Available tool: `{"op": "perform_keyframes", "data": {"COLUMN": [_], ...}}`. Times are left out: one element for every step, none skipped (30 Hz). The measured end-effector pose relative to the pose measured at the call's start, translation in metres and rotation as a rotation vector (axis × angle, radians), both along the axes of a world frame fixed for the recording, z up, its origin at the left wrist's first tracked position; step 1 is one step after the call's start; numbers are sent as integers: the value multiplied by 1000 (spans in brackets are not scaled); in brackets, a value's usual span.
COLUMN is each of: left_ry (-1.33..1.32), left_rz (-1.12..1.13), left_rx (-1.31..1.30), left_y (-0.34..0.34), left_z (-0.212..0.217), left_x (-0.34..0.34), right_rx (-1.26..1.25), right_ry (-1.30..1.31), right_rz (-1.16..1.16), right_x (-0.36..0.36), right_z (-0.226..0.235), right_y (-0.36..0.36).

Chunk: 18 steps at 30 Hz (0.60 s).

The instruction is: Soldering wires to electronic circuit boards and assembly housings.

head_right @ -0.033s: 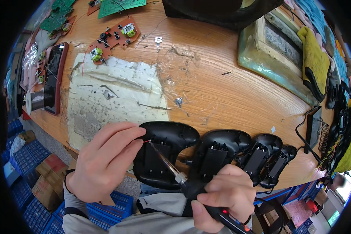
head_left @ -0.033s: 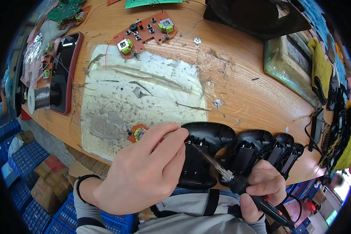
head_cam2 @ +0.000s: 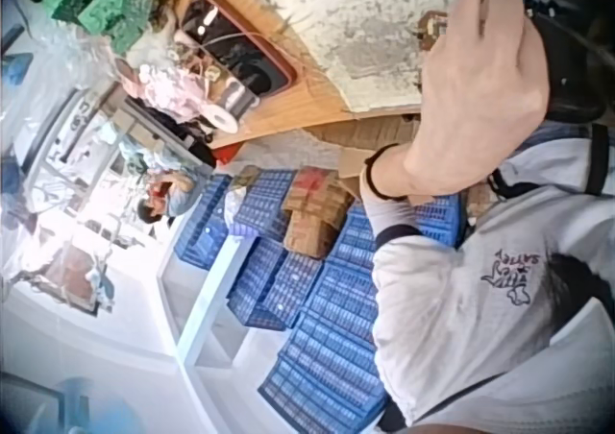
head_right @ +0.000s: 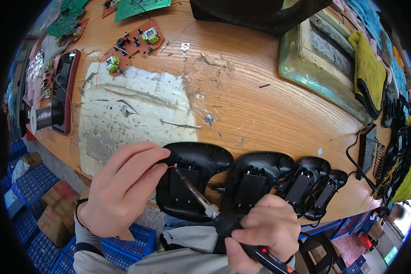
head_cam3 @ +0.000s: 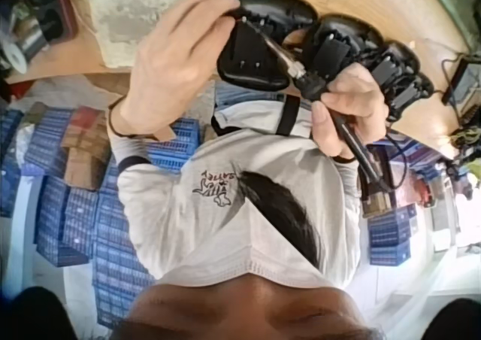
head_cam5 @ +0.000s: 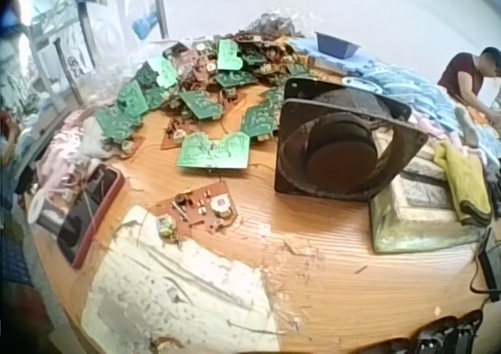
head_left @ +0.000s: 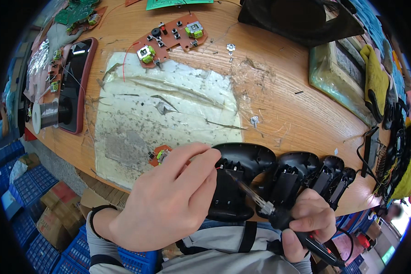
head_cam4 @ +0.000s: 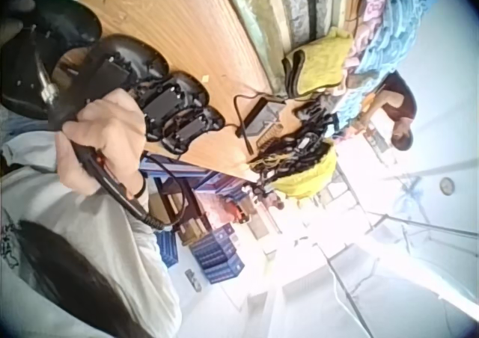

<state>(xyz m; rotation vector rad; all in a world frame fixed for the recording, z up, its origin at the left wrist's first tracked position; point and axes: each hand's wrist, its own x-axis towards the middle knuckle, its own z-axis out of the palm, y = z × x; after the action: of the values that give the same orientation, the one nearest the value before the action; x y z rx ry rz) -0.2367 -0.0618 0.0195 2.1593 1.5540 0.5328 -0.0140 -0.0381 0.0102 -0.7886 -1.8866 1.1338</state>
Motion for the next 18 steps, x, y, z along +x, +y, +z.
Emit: {"op": "perform_keyframes", "data": {"left_ry": [-2,-23,-44,-42,-70,-99,-100,-133,-166,-166,-146,-126,-126,-123,-121,-119,-122,-125], "left_rz": [-4,36,76,78,114,150,147,117,87,87,123,160,159,136,113,113,103,94], "left_rx": [2,46,91,89,58,26,27,30,34,33,71,108,108,124,140,140,155,169], "left_y": [1,-2,-3,-5,-6,-6,-7,-9,-11,-10,-9,-8,-7,-7,-7,-8,-8,-9], "left_z": [-1,-5,-8,-10,-10,-10,-11,-14,-16,-17,-17,-18,-19,-19,-19,-20,-22,-23], "left_x": [0,-1,-3,-4,-5,-6,-7,-10,-10,-9,-6,-5,-6,-7,-8,-8,-8,-8], "right_rx": [2,-14,-29,-30,-41,-52,-52,-53,-55,-58,-58,-53,-49,-49,-63,-77,-79,-53], "right_ry": [-2,-13,-25,-23,-32,-41,-38,-37,-39,-43,-42,-39,-37,-36,-22,-9,-9,8], "right_rz": [-4,78,160,162,151,140,115,116,107,97,97,91,85,86,100,114,113,49], "right_x": [4,8,10,11,12,13,14,13,12,12,11,10,10,9,9,8,6,3], "right_z": [5,8,9,8,9,10,7,7,7,6,6,5,5,4,4,4,2,-2], "right_y": [3,6,7,7,6,6,4,4,4,4,3,3,4,4,5,5,3,0]}}
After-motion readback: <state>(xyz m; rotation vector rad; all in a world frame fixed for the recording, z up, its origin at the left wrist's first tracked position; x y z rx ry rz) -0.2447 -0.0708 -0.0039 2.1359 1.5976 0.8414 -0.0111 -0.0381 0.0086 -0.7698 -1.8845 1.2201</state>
